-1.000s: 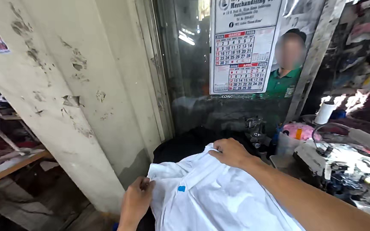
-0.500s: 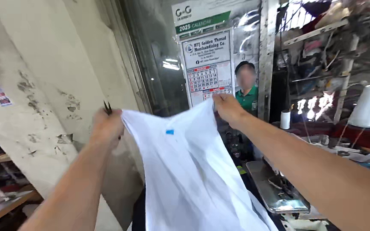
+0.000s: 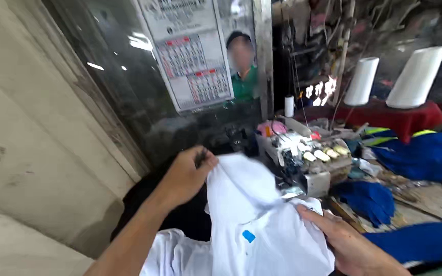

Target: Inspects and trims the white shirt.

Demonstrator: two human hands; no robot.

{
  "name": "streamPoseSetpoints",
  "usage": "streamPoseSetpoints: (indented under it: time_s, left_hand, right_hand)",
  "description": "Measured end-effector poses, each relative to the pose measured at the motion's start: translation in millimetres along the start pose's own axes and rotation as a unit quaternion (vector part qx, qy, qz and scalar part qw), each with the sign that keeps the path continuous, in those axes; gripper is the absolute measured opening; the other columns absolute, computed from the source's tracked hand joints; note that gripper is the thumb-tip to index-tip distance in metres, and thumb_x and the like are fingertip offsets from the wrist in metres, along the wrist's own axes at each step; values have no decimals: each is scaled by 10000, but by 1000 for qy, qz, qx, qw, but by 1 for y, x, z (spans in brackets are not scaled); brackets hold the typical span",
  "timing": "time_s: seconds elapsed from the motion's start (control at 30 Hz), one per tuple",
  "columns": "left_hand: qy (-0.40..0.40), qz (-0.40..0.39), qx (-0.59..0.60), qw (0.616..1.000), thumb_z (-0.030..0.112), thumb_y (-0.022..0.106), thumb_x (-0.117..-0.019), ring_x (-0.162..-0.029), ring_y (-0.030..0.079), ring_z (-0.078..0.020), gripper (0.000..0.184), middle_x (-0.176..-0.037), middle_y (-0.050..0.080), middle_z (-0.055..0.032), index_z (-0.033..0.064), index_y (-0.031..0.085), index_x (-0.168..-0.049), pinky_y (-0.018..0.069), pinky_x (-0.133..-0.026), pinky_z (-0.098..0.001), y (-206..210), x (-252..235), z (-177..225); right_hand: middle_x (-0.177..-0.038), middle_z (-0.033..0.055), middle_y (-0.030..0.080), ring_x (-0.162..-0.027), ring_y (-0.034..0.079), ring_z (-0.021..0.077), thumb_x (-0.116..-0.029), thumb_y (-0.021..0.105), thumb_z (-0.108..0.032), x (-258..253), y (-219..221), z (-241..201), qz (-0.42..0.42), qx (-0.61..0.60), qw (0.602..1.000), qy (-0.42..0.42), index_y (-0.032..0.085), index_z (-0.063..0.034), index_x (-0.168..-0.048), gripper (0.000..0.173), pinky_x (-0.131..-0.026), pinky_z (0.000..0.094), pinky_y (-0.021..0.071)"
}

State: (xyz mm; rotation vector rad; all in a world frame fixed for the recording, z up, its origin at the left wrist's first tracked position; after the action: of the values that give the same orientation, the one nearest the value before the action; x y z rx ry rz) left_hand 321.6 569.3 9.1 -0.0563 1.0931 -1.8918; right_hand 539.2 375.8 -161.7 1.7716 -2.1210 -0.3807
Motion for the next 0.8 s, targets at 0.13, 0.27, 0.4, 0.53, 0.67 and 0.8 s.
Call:
streamPoseSetpoints:
  time_s: [0.13, 0.27, 0.4, 0.53, 0.67, 0.8]
  left_hand:
    - [-52, -37, 16, 998, 335, 611, -1038, -595, 589, -160, 181, -754, 632, -22, 163, 670, -1032, 505, -515, -347, 60, 26, -40]
    - [-62, -8, 88, 994, 326, 618, -1032, -564, 566, -166, 178, -736, 629, -33, 157, 675, -1033, 477, -481, -320, 76, 27, -38]
    - [-57, -1, 99, 993, 283, 644, -1021, -544, 555, -166, 143, -724, 631, -39, 147, 688, -1006, 469, -477, -317, 84, 29, -25]
    - [-67, -2, 73, 995, 267, 674, -1005, -542, 548, -161, 117, -683, 608, -21, 156, 706, -984, 473, -486, -327, 91, 34, -26]
    - [-81, -8, 42, 996, 309, 686, -992, -586, 578, -162, 140, -712, 627, -5, 171, 699, -1015, 506, -530, -368, 110, 35, -54]
    - [-19, 39, -60, 997, 428, 628, -989, -872, 671, -99, 311, -1077, 699, 56, 211, 680, -1205, 588, -718, -374, 113, 62, -44]
  right_hand:
    - [-1108, 128, 740, -999, 735, 222, -1110, 292, -453, 35, -40, 34, 62, -121, 990, 22, 618, -95, -1291, 517, -858, 442, 632]
    - [-1088, 113, 737, -988, 718, 221, -1054, 243, -612, 28, -35, 47, 10, -154, 988, 31, 646, -131, -1263, 661, -849, 456, 608]
    - [-1121, 97, 741, -1029, 725, 222, -977, 626, -532, 21, -15, 69, -55, -44, 995, 65, 589, -86, -1315, 561, -917, 449, 607]
    - [-1098, 85, 752, -1027, 732, 208, -892, 815, -291, 18, -8, 66, -42, 22, 996, 73, 642, -36, -1239, 464, -943, 414, 613]
    - [-1126, 142, 737, -1034, 727, 258, -965, 733, -250, 16, -10, 68, -25, -25, 998, 42, 612, -7, -1281, 416, -940, 462, 607]
    - [-1102, 169, 736, -1004, 735, 277, -957, 737, -184, 21, -11, 65, 24, -59, 998, -4, 591, 24, -1275, 407, -922, 471, 616]
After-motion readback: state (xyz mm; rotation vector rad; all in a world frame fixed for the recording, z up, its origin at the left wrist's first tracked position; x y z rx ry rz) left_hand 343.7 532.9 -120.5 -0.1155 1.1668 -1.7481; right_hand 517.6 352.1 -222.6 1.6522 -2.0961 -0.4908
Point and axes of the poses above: each hand's wrist, its own x-axis away from the middle knuckle, its own y-axis out of the palm, z = x × y, the point moved 6 cm from there along -x, towards the middle knuckle
